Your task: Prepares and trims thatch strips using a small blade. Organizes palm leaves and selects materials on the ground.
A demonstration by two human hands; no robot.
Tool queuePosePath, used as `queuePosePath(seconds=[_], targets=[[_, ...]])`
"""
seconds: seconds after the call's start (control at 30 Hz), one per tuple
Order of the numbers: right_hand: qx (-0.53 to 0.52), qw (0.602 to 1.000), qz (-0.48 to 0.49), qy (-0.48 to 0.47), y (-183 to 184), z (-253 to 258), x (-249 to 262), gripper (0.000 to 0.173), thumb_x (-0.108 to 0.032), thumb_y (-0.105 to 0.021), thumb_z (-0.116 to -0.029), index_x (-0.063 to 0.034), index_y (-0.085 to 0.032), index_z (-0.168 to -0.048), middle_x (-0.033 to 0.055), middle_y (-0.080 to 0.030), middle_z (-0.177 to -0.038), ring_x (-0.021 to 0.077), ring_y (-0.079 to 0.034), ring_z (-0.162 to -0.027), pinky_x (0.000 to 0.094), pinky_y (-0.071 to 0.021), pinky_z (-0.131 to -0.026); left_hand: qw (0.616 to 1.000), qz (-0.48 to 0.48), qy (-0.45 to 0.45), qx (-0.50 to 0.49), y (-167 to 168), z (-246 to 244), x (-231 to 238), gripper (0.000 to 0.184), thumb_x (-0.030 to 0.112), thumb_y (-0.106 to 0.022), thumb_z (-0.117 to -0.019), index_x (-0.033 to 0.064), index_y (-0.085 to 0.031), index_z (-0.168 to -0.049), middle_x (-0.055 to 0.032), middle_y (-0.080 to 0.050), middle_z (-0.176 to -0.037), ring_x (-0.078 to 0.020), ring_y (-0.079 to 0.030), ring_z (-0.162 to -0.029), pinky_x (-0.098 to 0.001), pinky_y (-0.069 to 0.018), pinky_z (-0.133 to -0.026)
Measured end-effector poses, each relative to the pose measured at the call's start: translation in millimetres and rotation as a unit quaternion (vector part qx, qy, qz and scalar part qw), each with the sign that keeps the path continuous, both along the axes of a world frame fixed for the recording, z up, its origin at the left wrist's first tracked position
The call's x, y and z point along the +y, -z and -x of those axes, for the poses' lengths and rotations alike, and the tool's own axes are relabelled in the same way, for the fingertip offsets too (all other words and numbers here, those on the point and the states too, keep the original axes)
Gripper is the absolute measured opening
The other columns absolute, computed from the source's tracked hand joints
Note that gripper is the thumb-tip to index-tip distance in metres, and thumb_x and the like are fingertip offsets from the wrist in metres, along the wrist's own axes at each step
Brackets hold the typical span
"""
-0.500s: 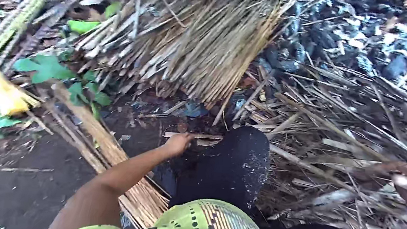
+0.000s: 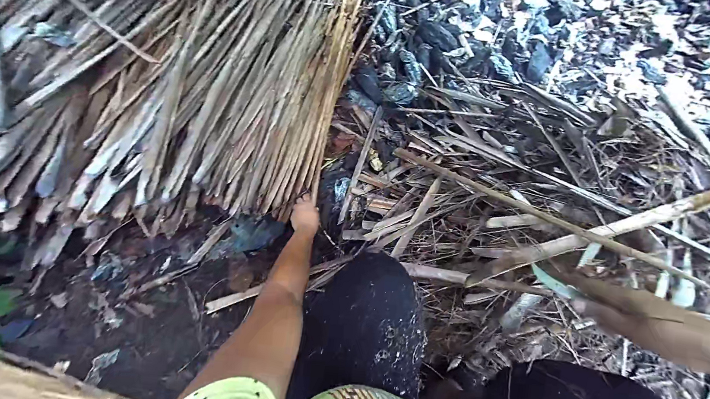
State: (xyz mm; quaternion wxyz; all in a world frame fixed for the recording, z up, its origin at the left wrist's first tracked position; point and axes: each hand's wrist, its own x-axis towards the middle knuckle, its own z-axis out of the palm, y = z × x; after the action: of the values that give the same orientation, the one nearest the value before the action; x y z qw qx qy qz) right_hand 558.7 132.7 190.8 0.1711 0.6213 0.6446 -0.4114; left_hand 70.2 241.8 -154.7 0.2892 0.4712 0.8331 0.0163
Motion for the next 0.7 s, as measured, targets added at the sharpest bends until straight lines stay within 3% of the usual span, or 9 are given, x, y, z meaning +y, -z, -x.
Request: queuePosePath(seconds=[0.03, 0.07, 0.2, 0.3, 0.4, 0.47, 0.6, 0.7], targets=[[0.025, 0.999, -0.012, -0.017, -2, 4, -6, 0.049, -0.031, -0.051, -0.1064, -0.0168, -0.047, -0.153, 0.0144, -0.067, -0.096, 0.0239, -0.062, -0.075, 0.0482, -0.0511, -0.073, 1.000, 0.007, 0.009, 0.024, 5, -1, 4, 0.059, 0.022, -0.064, -0.1005, 0.0005, -0.042, -0.151, -0.0297, -0.051, -0.145, -0.0486, -0.054, -0.130, -0.0628, -0.0478, -0.102], [0.048, 0.998, -0.021, -0.030, -7, 8, -10, 0.048, -0.030, -0.052, -0.1057, -0.0160, -0.049, -0.152, 0.0128, -0.068, -0.096, 0.0219, -0.062, -0.076, 0.0472, -0.0515, -0.074, 0.999, 0.008, 0.018, 0.039, 6, -1, 6, 0.056, 0.019, -0.063, -0.1003, -0.0002, -0.044, -0.149, -0.0293, -0.052, -0.145, -0.0482, -0.054, -0.130, -0.0625, -0.0476, -0.102], [0.061, 0.988, -0.125, -0.061, -23, 24, -22, 0.050, -0.034, -0.055, -0.1037, -0.0142, -0.052, -0.149, 0.0170, -0.071, -0.097, 0.0314, -0.068, -0.078, 0.0580, -0.0535, -0.074, 0.998, -0.054, -0.019, -0.013, -19, -3, 12, 0.042, 0.012, -0.052, -0.1028, 0.0030, -0.052, -0.144, -0.0282, -0.052, -0.145, -0.0465, -0.054, -0.131, -0.0635, -0.0449, -0.105], [0.065, 0.969, -0.226, -0.075, -25, 41, -24, 0.051, -0.041, -0.051, -0.1024, -0.0131, -0.057, -0.145, 0.0164, -0.071, -0.094, 0.0326, -0.068, -0.075, 0.0591, -0.0541, -0.068, 0.987, -0.111, -0.053, -0.103, -64, -4, -5, 0.039, 0.010, -0.048, -0.1060, -0.0043, -0.049, -0.143, -0.0322, -0.055, -0.138, -0.0470, -0.058, -0.126, -0.0618, -0.0445, -0.106], [0.070, 0.953, -0.284, -0.079, -24, 75, -18, 0.046, -0.038, -0.052, -0.1046, -0.0143, -0.059, -0.143, 0.0175, -0.071, -0.107, 0.0372, -0.070, -0.086, 0.0635, -0.0544, -0.076, 0.976, -0.159, -0.040, -0.145, -105, -2, -39, 0.039, 0.013, -0.047, -0.1068, -0.0051, -0.048, -0.141, -0.0315, -0.064, -0.120, -0.0452, -0.067, -0.107, -0.0614, -0.0505, -0.096], [0.070, 0.951, -0.288, -0.088, -22, 103, -15, 0.043, -0.033, -0.055, -0.1054, -0.0152, -0.058, -0.144, 0.0179, -0.070, -0.116, 0.0390, -0.070, -0.093, 0.0639, -0.0544, -0.080, 0.966, -0.192, -0.019, -0.171, -138, -1, -68, 0.039, 0.017, -0.043, -0.1088, -0.0065, -0.048, -0.140, -0.0265, -0.068, -0.110, -0.0379, -0.069, -0.094, -0.0557, -0.0547, -0.088], [0.081, 0.939, -0.316, -0.109, -13, 155, -14, 0.044, -0.030, -0.055, -0.1059, -0.0104, -0.057, -0.145, 0.0202, -0.070, -0.112, 0.0402, -0.071, -0.092, 0.0608, -0.0537, -0.082, 0.957, -0.246, 0.032, -0.154, -204, -9, -119, 0.039, 0.021, -0.038, -0.1111, -0.0068, -0.054, -0.133, -0.0162, -0.069, -0.088, -0.0239, -0.067, -0.068, -0.0443, -0.0576, -0.067], [0.101, 0.927, -0.340, -0.121, -6, 177, -17, 0.043, -0.030, -0.054, -0.1065, -0.0080, -0.057, -0.143, 0.0203, -0.072, -0.111, 0.0405, -0.071, -0.095, 0.0595, -0.0528, -0.085, 0.953, -0.263, 0.086, -0.126, -244, -21, -148, 0.042, 0.023, -0.037, -0.1110, -0.0004, -0.054, -0.141, -0.0141, -0.070, -0.084, -0.0238, -0.066, -0.065, -0.0448, -0.0567, -0.064]])
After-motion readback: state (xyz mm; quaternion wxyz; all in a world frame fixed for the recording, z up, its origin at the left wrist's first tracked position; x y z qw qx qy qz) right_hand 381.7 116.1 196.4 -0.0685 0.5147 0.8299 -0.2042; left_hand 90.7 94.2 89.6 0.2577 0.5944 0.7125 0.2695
